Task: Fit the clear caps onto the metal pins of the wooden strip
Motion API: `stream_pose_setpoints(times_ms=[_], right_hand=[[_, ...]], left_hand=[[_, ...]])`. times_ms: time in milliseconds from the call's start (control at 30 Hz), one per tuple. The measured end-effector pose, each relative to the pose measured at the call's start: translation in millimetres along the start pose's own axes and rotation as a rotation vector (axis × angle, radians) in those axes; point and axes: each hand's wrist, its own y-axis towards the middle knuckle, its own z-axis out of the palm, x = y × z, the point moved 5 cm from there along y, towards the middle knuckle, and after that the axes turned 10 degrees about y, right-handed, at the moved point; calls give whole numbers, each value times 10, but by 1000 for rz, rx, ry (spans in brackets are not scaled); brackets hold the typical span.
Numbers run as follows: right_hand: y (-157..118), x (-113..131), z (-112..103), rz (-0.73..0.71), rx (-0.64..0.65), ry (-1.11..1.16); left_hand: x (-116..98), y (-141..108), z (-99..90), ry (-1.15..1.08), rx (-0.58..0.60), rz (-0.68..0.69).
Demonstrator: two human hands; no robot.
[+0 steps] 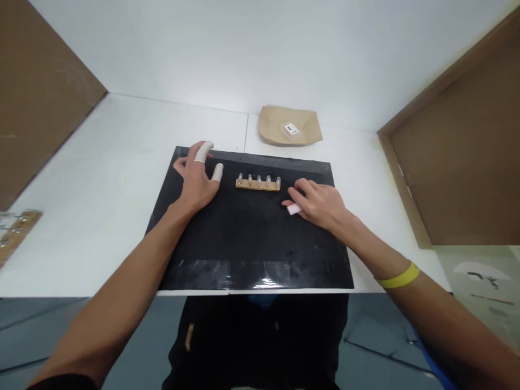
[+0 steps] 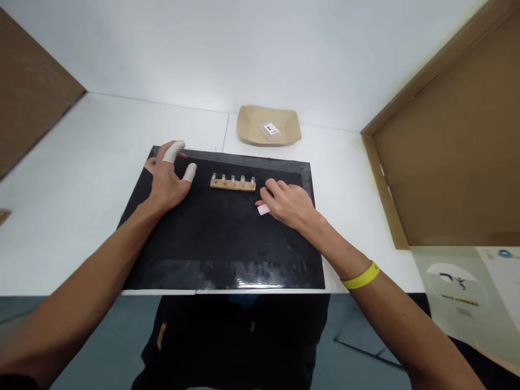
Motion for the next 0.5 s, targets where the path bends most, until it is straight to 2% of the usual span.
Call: stream_pose_setpoints(times_ms=[367,500], right_hand=[[16,27,-112,12,-66,112],[-1,28,-80,15,-93,185]], left_hand=[[10,22,0,16,17,-14],[25,16,9,-2,19,-22]])
